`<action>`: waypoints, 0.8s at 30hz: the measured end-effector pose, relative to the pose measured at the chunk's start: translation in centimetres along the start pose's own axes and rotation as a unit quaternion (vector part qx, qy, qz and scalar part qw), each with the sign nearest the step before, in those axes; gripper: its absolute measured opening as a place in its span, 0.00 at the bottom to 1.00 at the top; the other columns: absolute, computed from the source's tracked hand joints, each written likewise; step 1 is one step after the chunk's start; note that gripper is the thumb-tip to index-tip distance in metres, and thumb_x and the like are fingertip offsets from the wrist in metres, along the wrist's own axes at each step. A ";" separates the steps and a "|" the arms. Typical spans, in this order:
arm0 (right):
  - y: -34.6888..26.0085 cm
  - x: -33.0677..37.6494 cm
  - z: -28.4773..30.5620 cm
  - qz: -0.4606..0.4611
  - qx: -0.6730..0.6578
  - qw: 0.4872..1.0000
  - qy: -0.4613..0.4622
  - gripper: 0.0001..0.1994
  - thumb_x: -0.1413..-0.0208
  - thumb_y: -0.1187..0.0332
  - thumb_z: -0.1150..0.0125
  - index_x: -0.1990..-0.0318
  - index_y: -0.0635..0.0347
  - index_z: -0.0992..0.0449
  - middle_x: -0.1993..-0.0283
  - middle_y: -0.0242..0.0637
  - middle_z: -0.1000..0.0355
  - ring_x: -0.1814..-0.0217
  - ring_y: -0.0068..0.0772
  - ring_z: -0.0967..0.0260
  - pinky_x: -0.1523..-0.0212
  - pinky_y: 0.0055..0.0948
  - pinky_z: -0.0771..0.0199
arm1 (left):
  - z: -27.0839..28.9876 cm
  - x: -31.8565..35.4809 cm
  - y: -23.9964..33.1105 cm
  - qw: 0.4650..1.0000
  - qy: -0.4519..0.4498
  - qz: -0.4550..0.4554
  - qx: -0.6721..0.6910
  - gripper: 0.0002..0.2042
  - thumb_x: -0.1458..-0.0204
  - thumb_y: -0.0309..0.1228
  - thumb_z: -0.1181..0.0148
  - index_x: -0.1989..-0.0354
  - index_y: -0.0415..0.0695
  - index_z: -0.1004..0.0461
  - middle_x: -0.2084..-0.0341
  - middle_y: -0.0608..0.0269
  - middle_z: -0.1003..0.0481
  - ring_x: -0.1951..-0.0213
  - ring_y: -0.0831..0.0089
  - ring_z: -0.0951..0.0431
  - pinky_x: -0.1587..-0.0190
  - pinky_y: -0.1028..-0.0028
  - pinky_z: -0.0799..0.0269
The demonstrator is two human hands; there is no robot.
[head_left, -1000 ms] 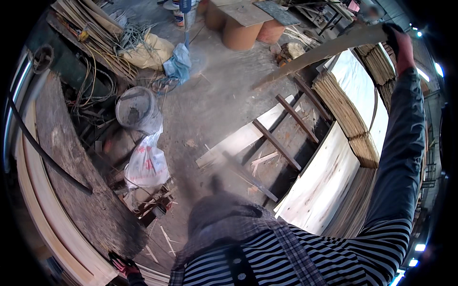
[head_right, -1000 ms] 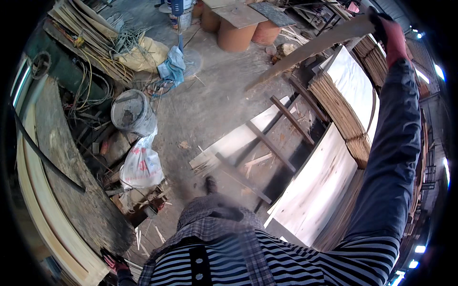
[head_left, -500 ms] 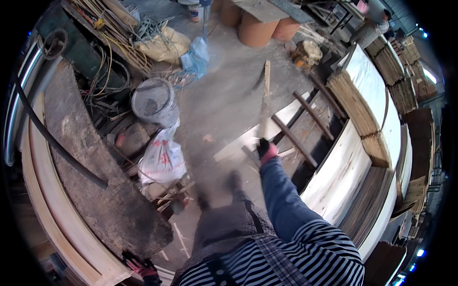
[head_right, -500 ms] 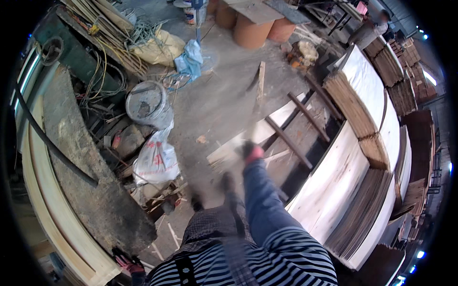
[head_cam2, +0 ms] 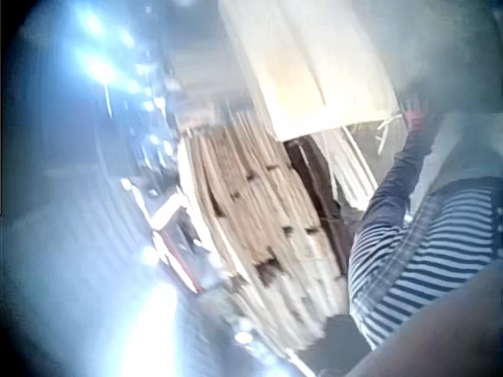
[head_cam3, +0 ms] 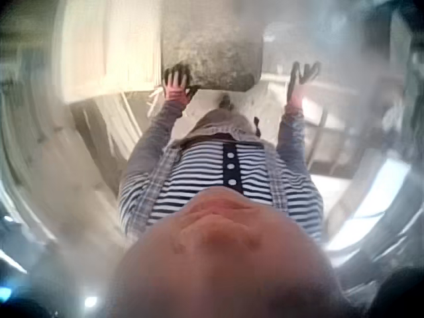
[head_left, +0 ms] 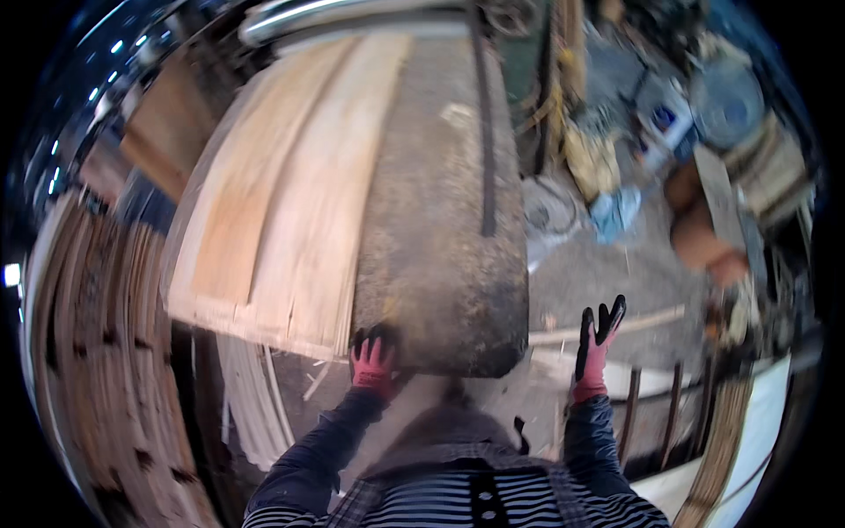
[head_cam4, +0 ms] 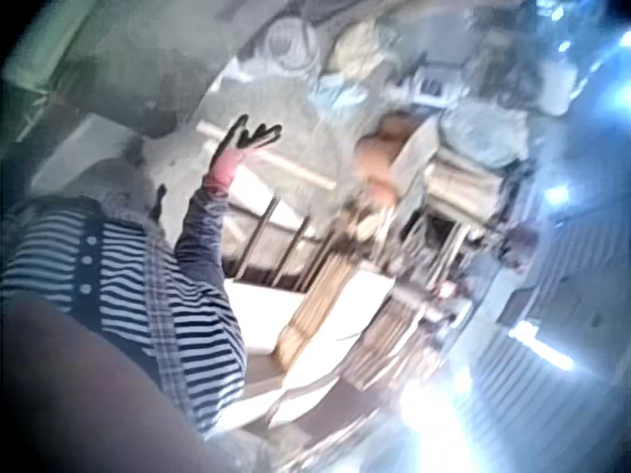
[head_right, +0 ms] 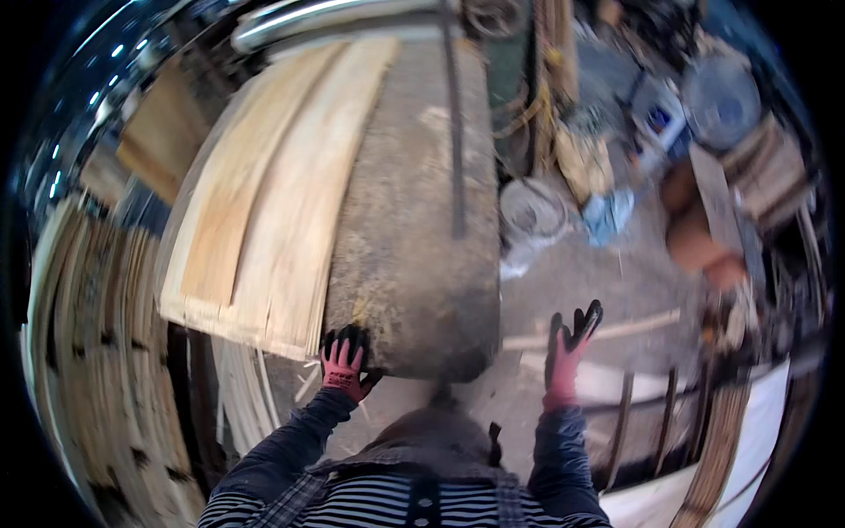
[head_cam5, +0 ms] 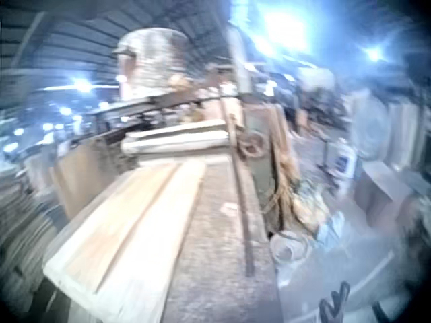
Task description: The person feeds large, thin sheets of wood veneer into a roller machine in a workshop. They use a long metal rod to guide the sheets through the rollers and then stack the processed sheets on a nearby pile.
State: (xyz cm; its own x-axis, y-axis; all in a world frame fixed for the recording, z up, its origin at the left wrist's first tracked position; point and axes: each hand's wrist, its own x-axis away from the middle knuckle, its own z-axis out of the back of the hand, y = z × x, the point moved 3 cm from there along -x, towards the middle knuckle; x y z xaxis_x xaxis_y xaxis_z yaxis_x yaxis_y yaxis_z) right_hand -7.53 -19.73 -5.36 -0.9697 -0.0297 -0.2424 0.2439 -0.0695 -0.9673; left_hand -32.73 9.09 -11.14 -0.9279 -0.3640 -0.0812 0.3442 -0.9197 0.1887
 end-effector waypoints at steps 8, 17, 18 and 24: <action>-8.2 10.3 -21.3 -0.074 -0.086 0.917 -0.383 0.27 0.52 0.67 0.46 0.45 0.67 0.46 0.45 0.44 0.43 0.44 0.33 0.45 0.46 0.28 0.46 | 6.7 5.9 -4.6 0.968 0.102 0.053 0.223 0.30 0.63 0.40 0.44 0.50 0.40 0.41 0.49 0.41 0.46 0.47 0.46 0.46 0.47 0.55 0.49; -7.6 27.3 -52.6 -0.389 -0.293 0.703 -0.518 0.13 0.48 0.62 0.51 0.57 0.59 0.34 0.59 0.36 0.34 0.59 0.29 0.35 0.57 0.26 0.34 | 7.9 21.5 -29.9 0.828 0.303 0.260 0.394 0.24 0.59 0.24 0.49 0.48 0.39 0.42 0.52 0.51 0.38 0.49 0.60 0.38 0.47 0.70 0.44; -5.4 26.8 -55.1 -0.338 -0.255 0.760 -0.493 0.13 0.48 0.62 0.50 0.58 0.59 0.33 0.61 0.36 0.34 0.61 0.29 0.35 0.59 0.25 0.33 | 8.3 22.0 -31.7 0.819 0.298 0.268 0.411 0.24 0.58 0.23 0.49 0.48 0.39 0.41 0.52 0.51 0.38 0.49 0.61 0.38 0.47 0.71 0.44; -7.8 26.8 -60.1 -0.076 -0.090 0.864 -0.490 0.17 0.51 0.59 0.49 0.59 0.62 0.32 0.64 0.39 0.34 0.65 0.33 0.35 0.65 0.27 0.35 | 14.2 19.5 -41.3 0.597 0.254 0.304 0.698 0.19 0.47 0.38 0.56 0.51 0.38 0.39 0.58 0.55 0.33 0.63 0.69 0.28 0.58 0.74 0.33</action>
State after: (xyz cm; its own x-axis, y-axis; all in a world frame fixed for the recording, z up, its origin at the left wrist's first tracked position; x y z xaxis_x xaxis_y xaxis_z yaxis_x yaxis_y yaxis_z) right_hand -36.17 39.95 -8.77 -0.4924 -0.8702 -0.0172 0.0242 0.0061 -0.9997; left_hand -67.05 42.09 -6.63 -0.4071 -0.8918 0.1973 -0.1891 0.2936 0.9370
